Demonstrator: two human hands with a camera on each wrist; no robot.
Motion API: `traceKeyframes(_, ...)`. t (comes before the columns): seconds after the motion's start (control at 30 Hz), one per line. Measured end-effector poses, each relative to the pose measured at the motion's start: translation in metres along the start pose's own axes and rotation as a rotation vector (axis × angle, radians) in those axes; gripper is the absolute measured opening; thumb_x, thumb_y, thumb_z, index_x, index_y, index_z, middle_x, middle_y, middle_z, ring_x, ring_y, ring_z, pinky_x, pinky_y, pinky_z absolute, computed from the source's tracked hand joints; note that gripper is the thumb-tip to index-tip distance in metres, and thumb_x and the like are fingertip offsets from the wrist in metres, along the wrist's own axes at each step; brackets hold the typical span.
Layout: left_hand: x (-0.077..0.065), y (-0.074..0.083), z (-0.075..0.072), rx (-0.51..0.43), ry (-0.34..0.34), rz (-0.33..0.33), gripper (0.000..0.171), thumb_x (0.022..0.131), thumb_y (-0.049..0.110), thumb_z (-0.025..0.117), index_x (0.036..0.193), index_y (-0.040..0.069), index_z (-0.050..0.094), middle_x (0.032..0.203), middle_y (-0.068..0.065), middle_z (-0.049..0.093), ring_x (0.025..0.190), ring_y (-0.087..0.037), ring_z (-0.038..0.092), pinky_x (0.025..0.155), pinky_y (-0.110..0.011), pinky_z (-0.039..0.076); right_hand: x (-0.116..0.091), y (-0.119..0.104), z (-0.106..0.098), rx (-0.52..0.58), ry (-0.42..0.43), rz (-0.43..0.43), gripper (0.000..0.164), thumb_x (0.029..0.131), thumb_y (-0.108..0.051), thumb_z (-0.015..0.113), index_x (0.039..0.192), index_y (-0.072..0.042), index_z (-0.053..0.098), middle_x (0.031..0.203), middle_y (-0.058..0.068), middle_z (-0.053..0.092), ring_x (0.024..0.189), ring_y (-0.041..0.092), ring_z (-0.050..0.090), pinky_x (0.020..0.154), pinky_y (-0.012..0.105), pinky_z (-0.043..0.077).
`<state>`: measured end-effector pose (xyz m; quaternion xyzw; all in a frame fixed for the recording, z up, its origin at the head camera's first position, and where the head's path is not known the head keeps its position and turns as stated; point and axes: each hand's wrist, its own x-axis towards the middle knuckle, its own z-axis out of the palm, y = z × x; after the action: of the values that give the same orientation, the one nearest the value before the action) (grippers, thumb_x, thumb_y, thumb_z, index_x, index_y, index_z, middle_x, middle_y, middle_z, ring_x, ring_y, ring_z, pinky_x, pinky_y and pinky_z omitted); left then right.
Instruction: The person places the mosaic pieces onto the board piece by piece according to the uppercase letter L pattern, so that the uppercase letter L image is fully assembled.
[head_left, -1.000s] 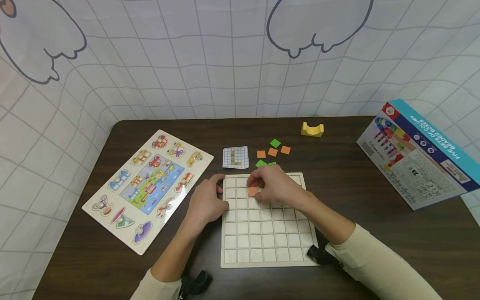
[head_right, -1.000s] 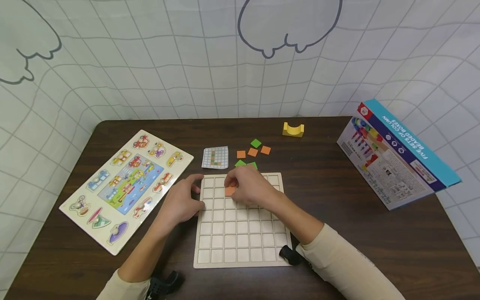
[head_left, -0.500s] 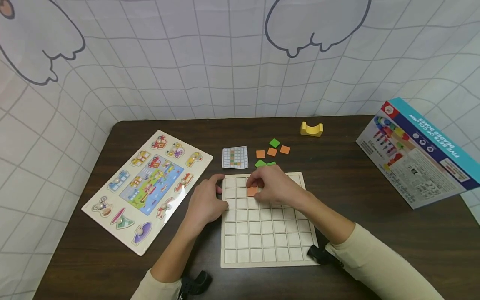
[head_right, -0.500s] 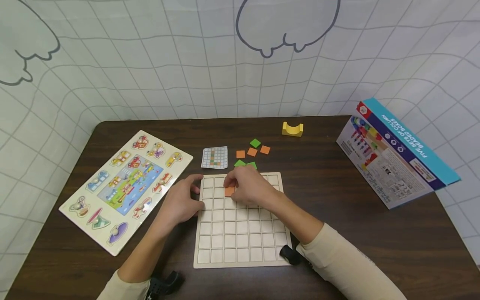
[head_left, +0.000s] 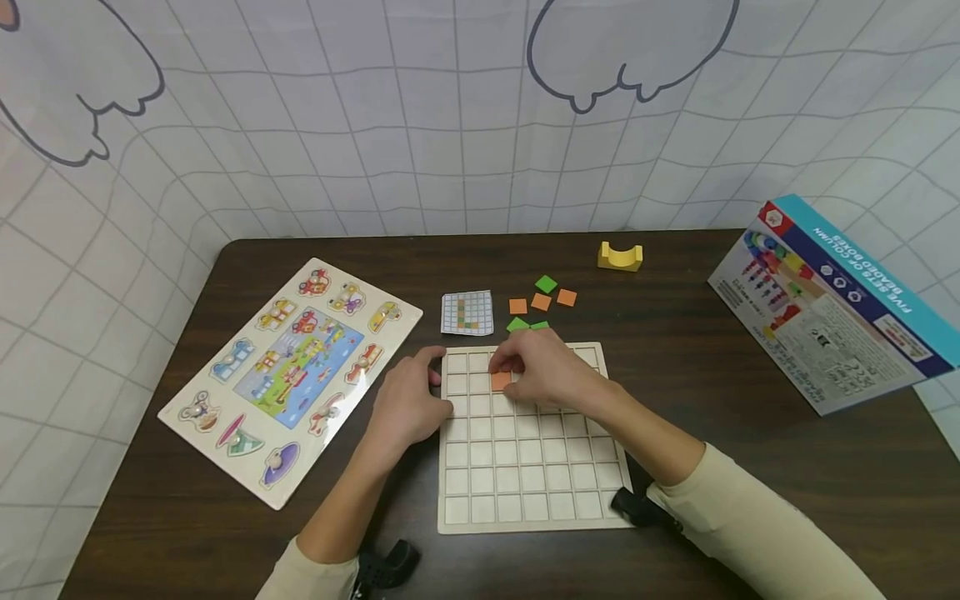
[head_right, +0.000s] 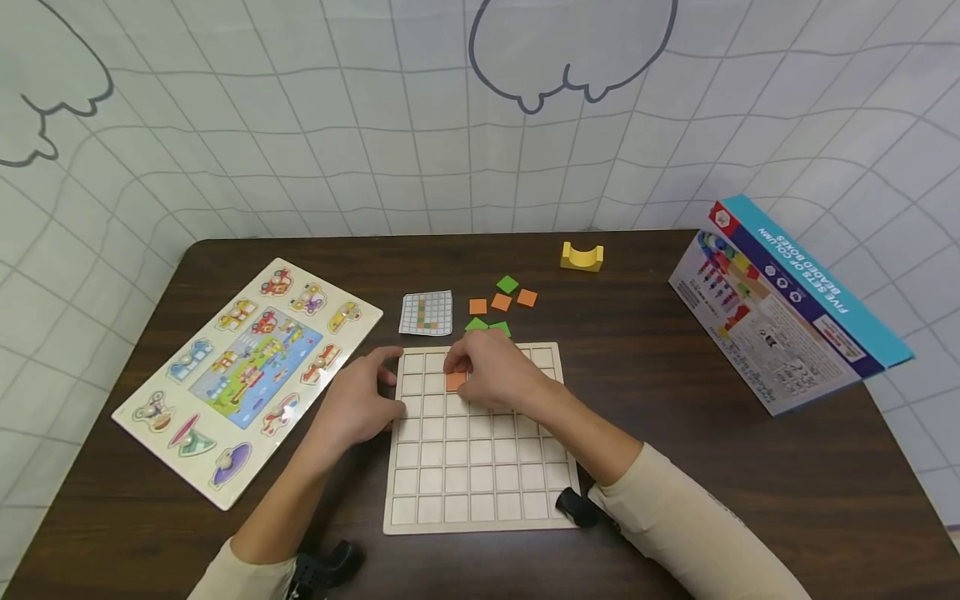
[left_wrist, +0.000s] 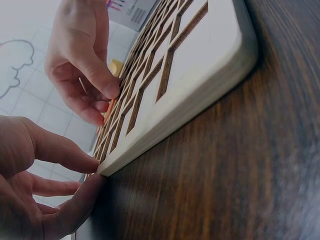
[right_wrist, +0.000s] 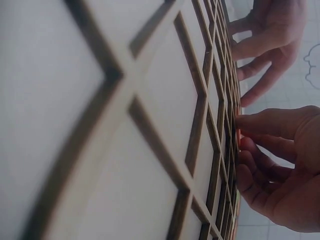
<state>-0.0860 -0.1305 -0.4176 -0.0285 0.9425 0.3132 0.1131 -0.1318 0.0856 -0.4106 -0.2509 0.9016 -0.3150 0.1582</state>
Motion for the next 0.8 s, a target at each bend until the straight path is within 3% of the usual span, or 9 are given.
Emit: traceKeyframes(0.8, 0.0000, 0.0018, -0.0011, -0.012, -0.014, -0.016, 0.075, 0.072, 0.002, 0.073, 0.145, 0.009, 0.057, 0.102, -0.007, 0.062, 0.086, -0.024, 0.055, 0.064, -0.032, 0.041, -0.0004, 0.0005, -0.0013, 0.028, -0.004, 0.023, 0.026, 0.080, -0.004, 0.081, 0.104, -0.013, 0.081, 0.101, 0.000, 0.072, 0.088, 0.017, 0.060, 0.077, 0.031, 0.052)
